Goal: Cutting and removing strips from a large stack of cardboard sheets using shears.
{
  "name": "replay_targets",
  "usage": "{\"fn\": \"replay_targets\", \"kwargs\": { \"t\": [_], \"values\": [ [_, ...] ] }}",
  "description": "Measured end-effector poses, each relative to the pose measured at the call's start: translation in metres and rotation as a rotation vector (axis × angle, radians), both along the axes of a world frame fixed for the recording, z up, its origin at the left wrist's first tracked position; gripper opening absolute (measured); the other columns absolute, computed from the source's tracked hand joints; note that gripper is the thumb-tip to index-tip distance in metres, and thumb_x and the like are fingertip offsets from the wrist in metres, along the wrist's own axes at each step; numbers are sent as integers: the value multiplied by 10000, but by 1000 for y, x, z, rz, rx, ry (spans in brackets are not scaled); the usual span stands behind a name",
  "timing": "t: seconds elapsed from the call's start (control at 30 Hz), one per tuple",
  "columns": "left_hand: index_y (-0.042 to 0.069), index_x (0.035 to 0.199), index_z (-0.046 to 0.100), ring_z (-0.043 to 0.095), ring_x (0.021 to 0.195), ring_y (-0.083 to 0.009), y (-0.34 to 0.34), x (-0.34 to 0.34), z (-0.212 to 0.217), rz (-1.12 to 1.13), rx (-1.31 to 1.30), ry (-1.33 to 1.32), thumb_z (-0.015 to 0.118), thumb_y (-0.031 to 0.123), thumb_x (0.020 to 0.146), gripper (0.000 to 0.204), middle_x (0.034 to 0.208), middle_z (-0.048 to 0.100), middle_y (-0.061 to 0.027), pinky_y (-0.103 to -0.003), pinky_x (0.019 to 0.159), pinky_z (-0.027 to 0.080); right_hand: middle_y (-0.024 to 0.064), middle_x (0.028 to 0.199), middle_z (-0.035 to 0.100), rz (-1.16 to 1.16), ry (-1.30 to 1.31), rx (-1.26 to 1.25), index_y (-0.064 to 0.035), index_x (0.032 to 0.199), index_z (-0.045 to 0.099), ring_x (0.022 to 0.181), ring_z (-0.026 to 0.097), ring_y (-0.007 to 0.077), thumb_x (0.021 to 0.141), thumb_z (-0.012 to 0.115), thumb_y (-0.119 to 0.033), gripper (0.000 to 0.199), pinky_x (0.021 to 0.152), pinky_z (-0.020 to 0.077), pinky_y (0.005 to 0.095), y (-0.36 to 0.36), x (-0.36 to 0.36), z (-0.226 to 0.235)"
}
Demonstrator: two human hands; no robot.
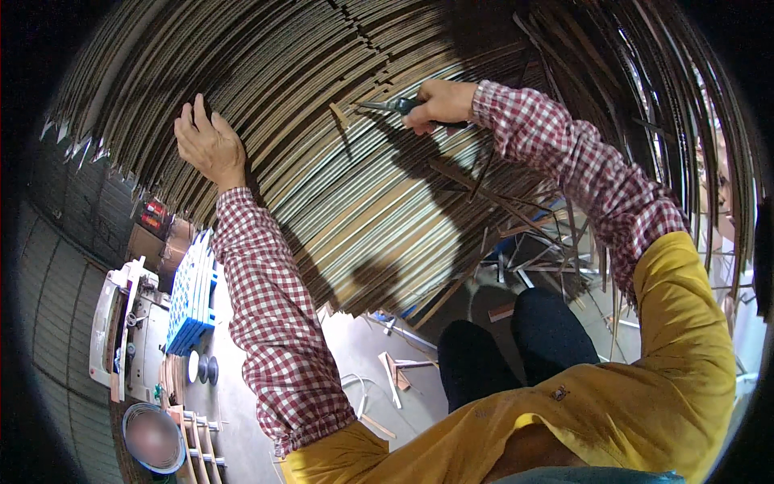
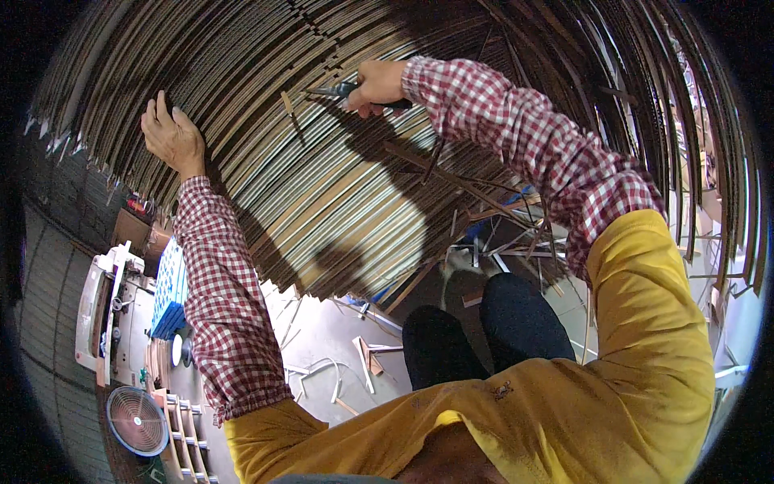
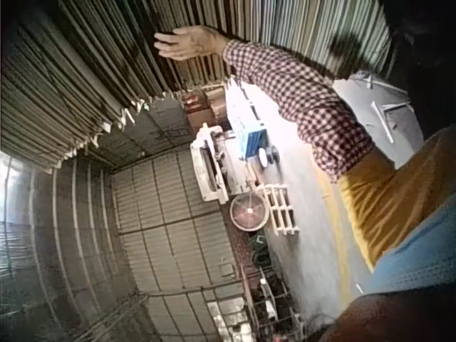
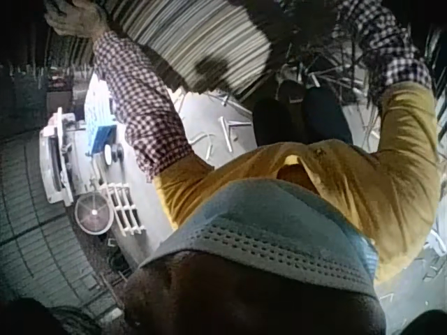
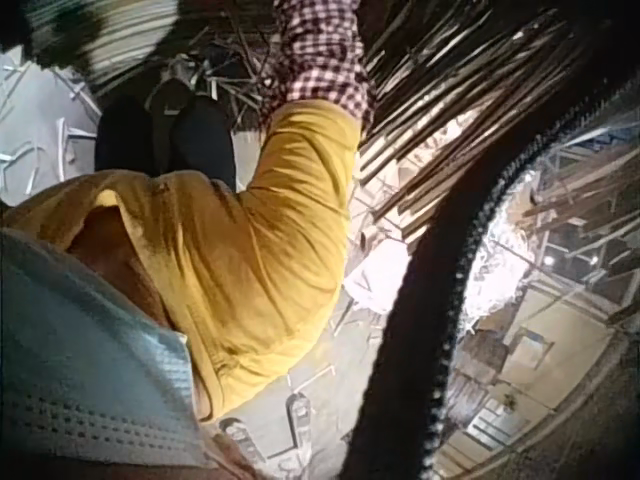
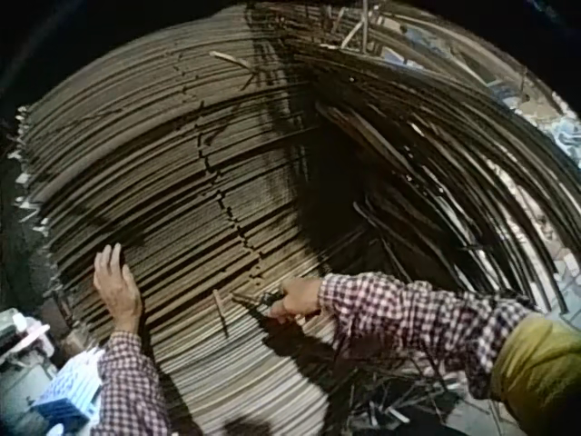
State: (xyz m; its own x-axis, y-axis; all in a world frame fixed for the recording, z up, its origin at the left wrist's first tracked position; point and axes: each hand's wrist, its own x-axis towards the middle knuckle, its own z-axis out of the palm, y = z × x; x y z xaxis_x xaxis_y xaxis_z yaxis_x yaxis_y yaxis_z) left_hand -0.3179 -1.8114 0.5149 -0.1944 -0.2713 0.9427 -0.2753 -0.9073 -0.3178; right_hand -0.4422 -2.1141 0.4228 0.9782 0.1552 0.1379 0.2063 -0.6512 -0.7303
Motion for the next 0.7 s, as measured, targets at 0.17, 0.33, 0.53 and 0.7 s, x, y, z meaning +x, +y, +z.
{"fn": "replay_targets", "kwargs": {
  "t": [0.17,0.33,0.53,0.7],
  "values": [
    [178,1237,431,336,1171,-306,1,1,-1,-62,1,18,420,264,864,383,1251,406,-96,-470,934,275,78,737,605,-33,42,-183,30,852,560,620,552,147,821,551,-296,327,484,460,292,1,-2,25],
    [158,1222,440,354,1160,-307,1,1,0,-24,-8,14,422,265,865,373,1225,433,-104,-475,916,298,115,761,601,-81,-5,-373,54,847,588,655,560,162,849,500,-297,362,493,488,317,10,-10,44],
    [171,1223,439,357,1162,-297,1,2,-1,-69,-4,-8,425,272,867,371,1233,433,-87,-477,917,297,128,817,595,56,78,-648,41,816,611,665,566,179,860,488,-313,376,504,500,344,16,19,63],
    [192,1233,441,348,1172,-284,3,2,-2,-103,0,19,436,269,866,375,1252,418,-67,-467,932,281,99,631,586,-52,-172,-495,16,772,574,514,550,208,789,564,-227,244,450,466,345,38,-10,27]
  ]
}}
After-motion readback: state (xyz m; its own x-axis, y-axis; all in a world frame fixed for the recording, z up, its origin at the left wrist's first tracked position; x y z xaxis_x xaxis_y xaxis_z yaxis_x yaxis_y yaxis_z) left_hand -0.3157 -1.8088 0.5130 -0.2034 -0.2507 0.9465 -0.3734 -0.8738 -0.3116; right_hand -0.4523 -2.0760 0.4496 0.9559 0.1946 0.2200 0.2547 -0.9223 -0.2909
